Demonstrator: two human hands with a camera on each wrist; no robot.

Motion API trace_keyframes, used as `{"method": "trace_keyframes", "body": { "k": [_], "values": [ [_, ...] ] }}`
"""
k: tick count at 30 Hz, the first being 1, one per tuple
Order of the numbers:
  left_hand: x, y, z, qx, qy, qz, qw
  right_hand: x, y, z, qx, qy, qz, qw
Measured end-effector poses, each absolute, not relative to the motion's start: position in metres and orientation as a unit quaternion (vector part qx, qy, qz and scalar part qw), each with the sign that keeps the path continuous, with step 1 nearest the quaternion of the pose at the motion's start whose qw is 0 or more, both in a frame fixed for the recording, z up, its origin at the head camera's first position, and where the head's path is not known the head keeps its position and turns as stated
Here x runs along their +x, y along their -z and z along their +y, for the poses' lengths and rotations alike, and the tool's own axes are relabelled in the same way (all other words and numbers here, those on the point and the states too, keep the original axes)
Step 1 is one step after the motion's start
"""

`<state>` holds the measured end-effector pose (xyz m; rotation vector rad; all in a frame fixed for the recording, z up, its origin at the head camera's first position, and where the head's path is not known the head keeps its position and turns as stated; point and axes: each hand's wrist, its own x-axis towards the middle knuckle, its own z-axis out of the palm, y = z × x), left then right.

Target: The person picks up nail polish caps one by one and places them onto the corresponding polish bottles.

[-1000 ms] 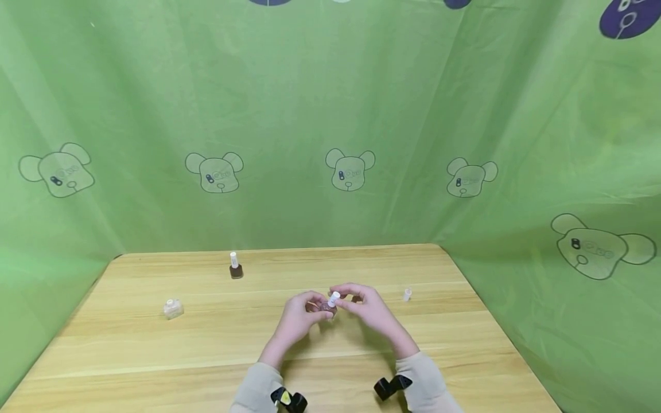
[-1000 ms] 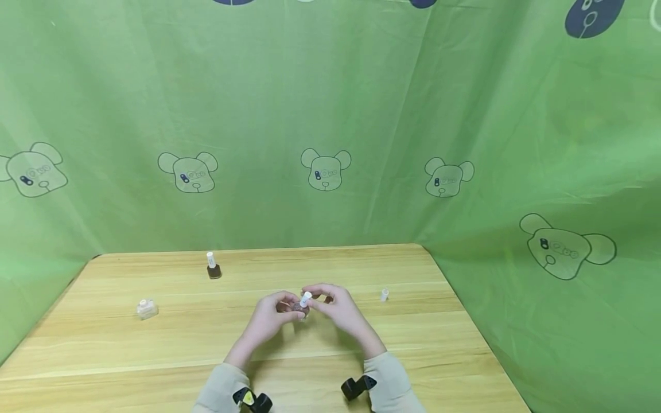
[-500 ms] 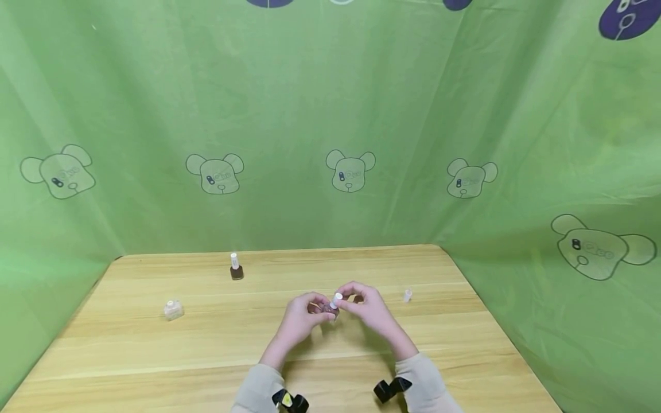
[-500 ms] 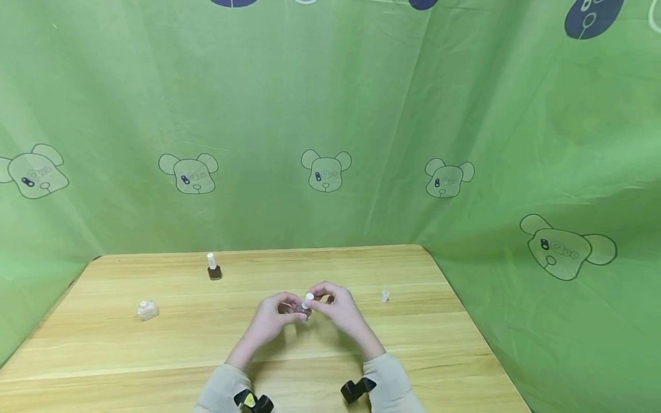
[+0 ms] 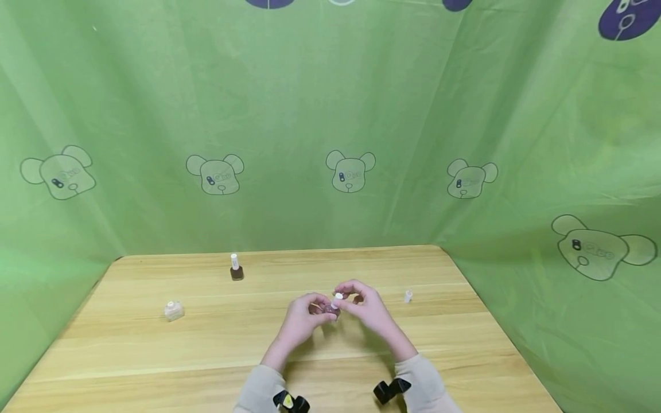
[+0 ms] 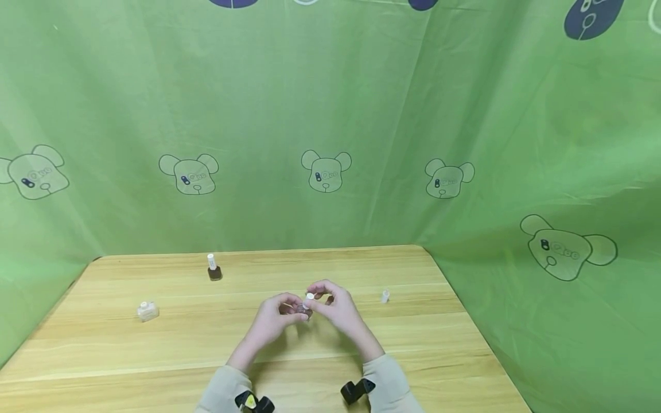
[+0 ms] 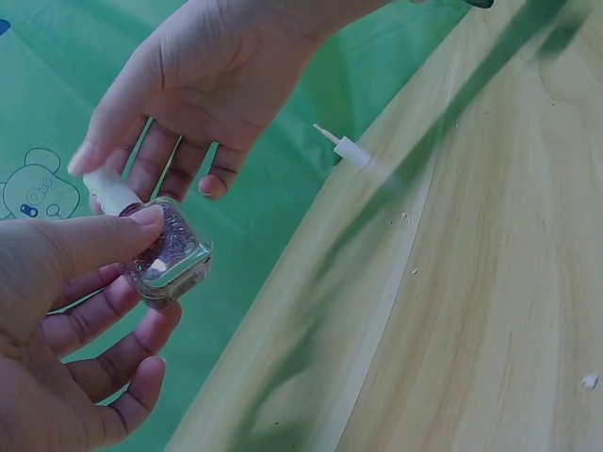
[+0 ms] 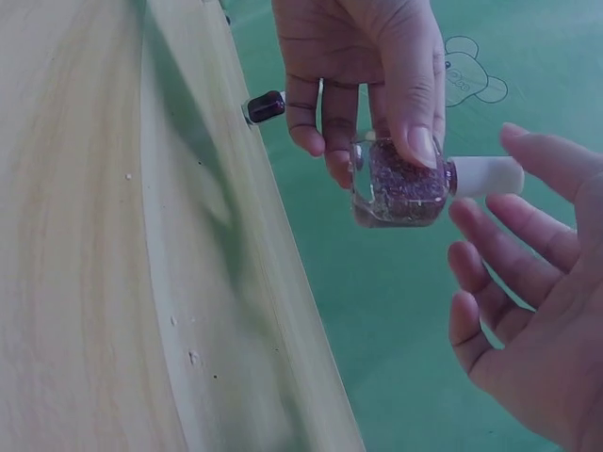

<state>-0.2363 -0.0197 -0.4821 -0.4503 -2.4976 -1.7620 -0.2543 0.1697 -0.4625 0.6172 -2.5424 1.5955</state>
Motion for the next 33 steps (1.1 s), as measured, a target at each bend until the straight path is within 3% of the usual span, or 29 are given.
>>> {"method": "trace_keyframes", "body": {
  "k": [8,17,33],
  "values": [
    [-0.2375,0.4823,-0.0228,-0.138,0.57,-0.81,0.027,-0.2567,0.4639,0.1733,0.259,-0.514,-0.818,0.016],
    [-0.2379,0.4814,-0.0225,-0.138,0.57,-0.809,0.03,-0.2549,0.4614,0.1709,0.249,-0.497,-0.831,-0.005],
    [-0.2359,0.4812,-0.0185,-0.149,0.56,-0.814,0.048,-0.2532,0.4622,0.168,0.177,-0.522,-0.832,0.063]
  ]
}}
